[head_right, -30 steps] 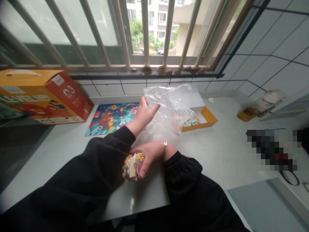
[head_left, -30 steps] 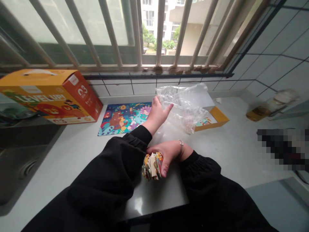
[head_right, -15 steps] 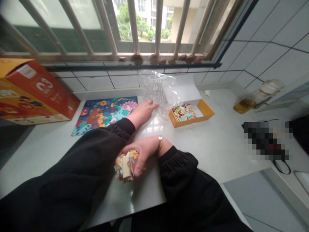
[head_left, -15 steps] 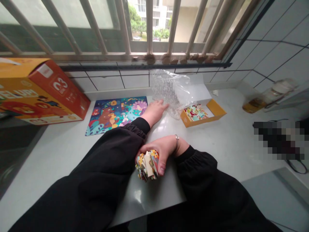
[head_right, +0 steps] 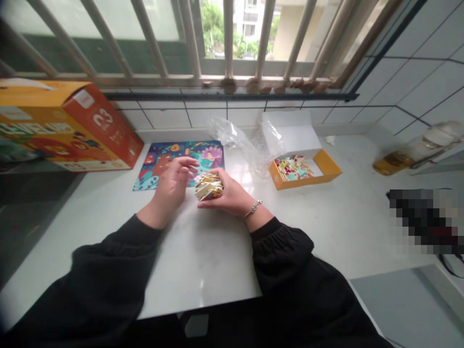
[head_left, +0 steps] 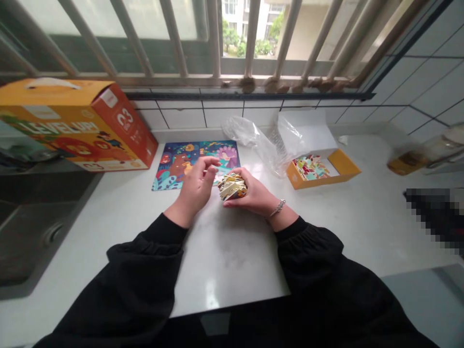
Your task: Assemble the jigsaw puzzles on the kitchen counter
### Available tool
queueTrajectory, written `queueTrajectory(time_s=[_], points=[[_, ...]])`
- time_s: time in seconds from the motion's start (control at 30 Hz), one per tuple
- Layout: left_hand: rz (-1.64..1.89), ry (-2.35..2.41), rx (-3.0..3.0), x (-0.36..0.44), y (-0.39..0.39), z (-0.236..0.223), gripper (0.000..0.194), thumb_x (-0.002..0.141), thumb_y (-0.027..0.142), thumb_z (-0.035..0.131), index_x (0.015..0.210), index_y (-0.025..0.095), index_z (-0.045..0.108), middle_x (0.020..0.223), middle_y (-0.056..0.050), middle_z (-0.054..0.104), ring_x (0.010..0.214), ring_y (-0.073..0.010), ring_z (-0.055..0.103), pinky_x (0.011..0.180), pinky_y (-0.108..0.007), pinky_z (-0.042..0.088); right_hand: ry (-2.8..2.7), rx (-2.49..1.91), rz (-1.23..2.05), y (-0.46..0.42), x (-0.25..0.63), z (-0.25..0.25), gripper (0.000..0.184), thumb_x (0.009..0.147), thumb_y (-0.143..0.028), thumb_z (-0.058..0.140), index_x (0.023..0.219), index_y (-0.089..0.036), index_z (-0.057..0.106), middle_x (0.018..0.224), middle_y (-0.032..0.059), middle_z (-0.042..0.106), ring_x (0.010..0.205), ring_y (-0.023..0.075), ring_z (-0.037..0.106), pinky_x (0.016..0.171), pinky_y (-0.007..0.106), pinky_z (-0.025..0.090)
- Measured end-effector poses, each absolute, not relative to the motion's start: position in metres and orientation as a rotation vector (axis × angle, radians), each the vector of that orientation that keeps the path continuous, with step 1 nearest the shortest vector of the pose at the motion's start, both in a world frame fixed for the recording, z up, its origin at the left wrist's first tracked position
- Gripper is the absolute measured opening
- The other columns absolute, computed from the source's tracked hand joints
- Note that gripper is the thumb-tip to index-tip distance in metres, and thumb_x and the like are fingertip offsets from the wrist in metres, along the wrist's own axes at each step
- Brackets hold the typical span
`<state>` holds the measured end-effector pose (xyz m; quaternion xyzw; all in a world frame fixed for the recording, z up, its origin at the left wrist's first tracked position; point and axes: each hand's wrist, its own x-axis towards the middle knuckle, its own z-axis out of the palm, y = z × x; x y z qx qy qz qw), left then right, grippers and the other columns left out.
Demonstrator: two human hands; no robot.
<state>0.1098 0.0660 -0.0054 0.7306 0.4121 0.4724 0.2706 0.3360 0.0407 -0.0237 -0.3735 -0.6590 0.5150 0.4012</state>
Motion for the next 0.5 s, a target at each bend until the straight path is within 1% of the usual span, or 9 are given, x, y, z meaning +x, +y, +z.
queueTrajectory(time_s=[0.07, 0.13, 0.2, 0.27, 0.37, 0.5], points=[[1.1, 1.06, 2.04, 0.095, 0.049, -0.014, 0.061, 0.108, 0.075, 0.054, 0.139, 0.024, 0.066, 0.136, -0.014, 0.072, 0.121, -0.0287, 0.072, 0.101, -0.042, 0.059, -1.757, -1.026, 1.064, 0.038, 0.333, -0.024, 0.091, 0.065, -0.051, 0.107, 0.135, -0.023, 0.056, 0.128, 0.0089, 0.071, 0.114, 0.0277, 0.071, 0.102, 0.042, 0.057], [0.952, 0.988, 2.094, 0.088, 0.041, -0.02, 0.069, 0.102, 0.075, 0.066, 0.148, 0.024, 0.062, 0.145, -0.016, 0.068, 0.13, -0.0327, 0.069, 0.106, -0.046, 0.059, -1.862, -1.068, 0.957, 0.035, 0.331, -0.027, 0.083, 0.071, -0.048, 0.103, 0.135, -0.022, 0.057, 0.128, 0.0104, 0.071, 0.114, 0.0286, 0.071, 0.102, 0.043, 0.057], [0.869, 0.924, 2.143, 0.087, 0.039, -0.022, 0.082, 0.093, 0.072, 0.081, 0.156, 0.026, 0.056, 0.152, -0.017, 0.065, 0.139, -0.0358, 0.066, 0.115, -0.051, 0.055, -1.951, -1.068, 0.903, 0.035, 0.33, -0.032, 0.077, 0.076, -0.044, 0.1, 0.137, -0.022, 0.058, 0.131, 0.0122, 0.071, 0.117, 0.0301, 0.072, 0.104, 0.045, 0.057], [0.823, 0.881, 2.201, 0.09, 0.041, -0.023, 0.094, 0.084, 0.063, 0.094, 0.16, 0.028, 0.052, 0.156, -0.017, 0.064, 0.145, -0.0375, 0.063, 0.123, -0.054, 0.05, -2.013, -1.045, 0.831, 0.035, 0.33, -0.035, 0.077, 0.077, -0.038, 0.099, 0.141, -0.022, 0.059, 0.136, 0.0143, 0.071, 0.123, 0.0321, 0.071, 0.108, 0.048, 0.056], [0.795, 0.865, 2.226, 0.095, 0.043, -0.025, 0.097, 0.083, 0.052, 0.097, 0.164, 0.03, 0.049, 0.158, -0.017, 0.064, 0.147, -0.0381, 0.063, 0.127, -0.056, 0.048, -2.059, -1.013, 0.75, 0.037, 0.332, -0.038, 0.08, 0.077, -0.033, 0.098, 0.146, -0.023, 0.058, 0.14, 0.0158, 0.071, 0.128, 0.0342, 0.07, 0.112, 0.051, 0.055], [0.787, 0.895, 2.198, 0.096, 0.045, -0.033, 0.106, 0.077, 0.051, 0.101, 0.166, 0.027, 0.048, 0.164, -0.02, 0.061, 0.151, -0.0415, 0.061, 0.129, -0.059, 0.046, -2.113, -0.922, 0.754, 0.038, 0.334, -0.038, 0.081, 0.079, -0.037, 0.098, 0.148, -0.023, 0.057, 0.144, 0.0179, 0.068, 0.132, 0.0361, 0.068, 0.115, 0.054, 0.054]])
